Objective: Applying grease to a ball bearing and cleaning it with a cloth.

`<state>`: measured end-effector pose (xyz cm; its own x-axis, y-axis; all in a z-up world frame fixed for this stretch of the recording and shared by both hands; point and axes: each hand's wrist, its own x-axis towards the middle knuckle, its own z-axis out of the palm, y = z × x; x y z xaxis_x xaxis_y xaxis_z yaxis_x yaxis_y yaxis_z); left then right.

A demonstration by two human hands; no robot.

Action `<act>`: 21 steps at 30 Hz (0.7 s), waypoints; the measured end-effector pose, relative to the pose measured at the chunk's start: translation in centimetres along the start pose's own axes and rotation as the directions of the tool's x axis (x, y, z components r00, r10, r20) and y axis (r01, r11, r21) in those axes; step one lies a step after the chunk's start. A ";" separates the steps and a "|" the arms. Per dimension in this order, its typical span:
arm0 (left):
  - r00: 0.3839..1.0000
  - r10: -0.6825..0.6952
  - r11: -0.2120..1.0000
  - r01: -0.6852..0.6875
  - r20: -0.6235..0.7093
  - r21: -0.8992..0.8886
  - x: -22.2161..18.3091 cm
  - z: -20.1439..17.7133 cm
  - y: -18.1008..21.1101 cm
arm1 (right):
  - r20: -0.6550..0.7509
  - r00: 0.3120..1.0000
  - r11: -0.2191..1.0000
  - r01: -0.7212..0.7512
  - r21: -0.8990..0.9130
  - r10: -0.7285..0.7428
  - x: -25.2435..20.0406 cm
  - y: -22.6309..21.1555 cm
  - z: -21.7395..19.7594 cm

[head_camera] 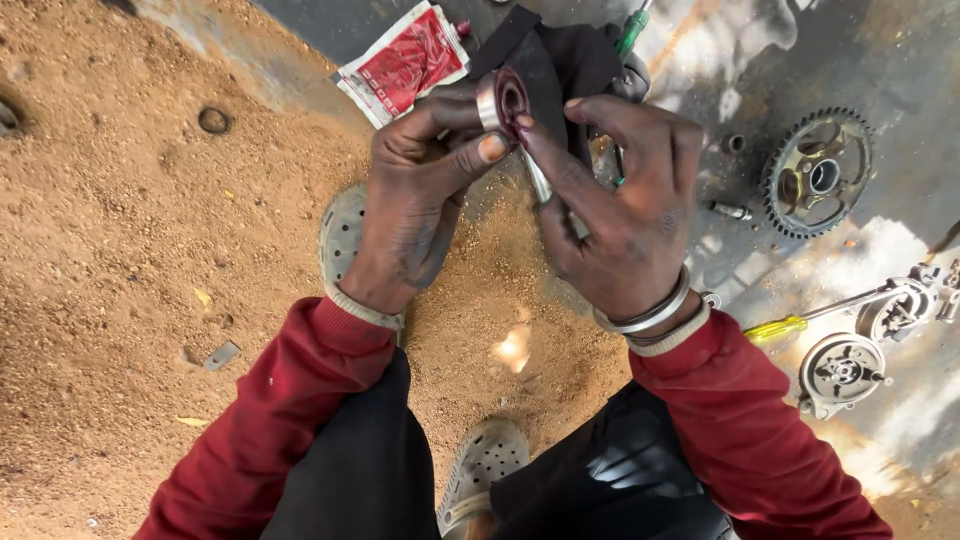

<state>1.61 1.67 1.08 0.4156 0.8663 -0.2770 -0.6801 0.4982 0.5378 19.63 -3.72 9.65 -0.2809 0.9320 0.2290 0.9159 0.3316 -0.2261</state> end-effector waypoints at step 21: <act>0.985 -0.002 0.985 0.031 0.172 -0.168 -1.1 0.6 0.1 | -0.109 0.984 0.978 -0.121 0.168 0.140 -0.6 -1.0 -0.6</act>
<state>1.48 0.74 1.87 0.5145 0.8464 -0.1373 -0.7584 0.5239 0.3878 19.01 -4.70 10.31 -0.1169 0.9477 0.2969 0.8819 0.2366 -0.4078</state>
